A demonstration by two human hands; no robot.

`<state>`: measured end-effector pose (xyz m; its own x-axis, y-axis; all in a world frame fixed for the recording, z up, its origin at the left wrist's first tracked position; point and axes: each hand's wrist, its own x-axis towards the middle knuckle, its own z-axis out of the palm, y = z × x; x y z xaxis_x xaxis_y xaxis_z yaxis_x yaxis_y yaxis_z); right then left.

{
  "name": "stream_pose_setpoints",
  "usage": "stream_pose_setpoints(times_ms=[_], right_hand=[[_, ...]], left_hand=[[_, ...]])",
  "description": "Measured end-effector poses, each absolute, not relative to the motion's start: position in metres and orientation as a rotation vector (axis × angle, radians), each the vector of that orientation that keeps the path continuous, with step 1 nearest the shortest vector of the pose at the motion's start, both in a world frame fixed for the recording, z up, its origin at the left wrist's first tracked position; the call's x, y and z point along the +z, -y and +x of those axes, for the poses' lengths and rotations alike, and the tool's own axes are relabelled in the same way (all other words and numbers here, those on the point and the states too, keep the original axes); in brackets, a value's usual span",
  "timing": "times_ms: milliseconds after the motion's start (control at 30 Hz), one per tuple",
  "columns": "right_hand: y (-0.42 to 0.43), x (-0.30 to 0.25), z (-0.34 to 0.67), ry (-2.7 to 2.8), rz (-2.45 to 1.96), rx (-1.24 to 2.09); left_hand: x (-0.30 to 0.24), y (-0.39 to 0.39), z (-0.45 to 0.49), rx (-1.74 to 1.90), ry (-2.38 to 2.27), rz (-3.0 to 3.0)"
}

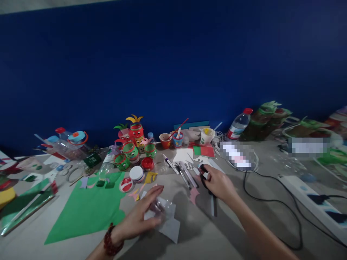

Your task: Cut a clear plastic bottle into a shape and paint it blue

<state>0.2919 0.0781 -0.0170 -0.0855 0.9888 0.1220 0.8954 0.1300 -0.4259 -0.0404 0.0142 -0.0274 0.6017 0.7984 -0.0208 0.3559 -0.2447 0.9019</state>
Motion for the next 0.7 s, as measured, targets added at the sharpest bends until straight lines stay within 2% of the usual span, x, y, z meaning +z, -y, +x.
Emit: stream_pose_setpoints(times_ms=[200,300,467,567,700], right_hand=[[-0.072,-0.021,0.287,2.015,-1.647,0.599],[-0.066,-0.017,0.278,1.899,-1.515,0.824],[-0.045,-0.009,0.258,1.58,-1.047,1.483],[-0.036,-0.014,0.25,1.536,-1.096,1.392],[-0.035,-0.033,0.248,1.624,-1.207,1.236]], left_hand=[[-0.01,-0.005,-0.061,0.382,-1.105,1.946],[-0.007,-0.007,-0.047,0.567,-1.148,1.908],[-0.026,-0.019,-0.001,0.9,-0.975,1.654],[-0.038,-0.022,0.025,1.011,-0.947,1.661],[-0.046,-0.018,0.047,0.984,-1.058,1.895]])
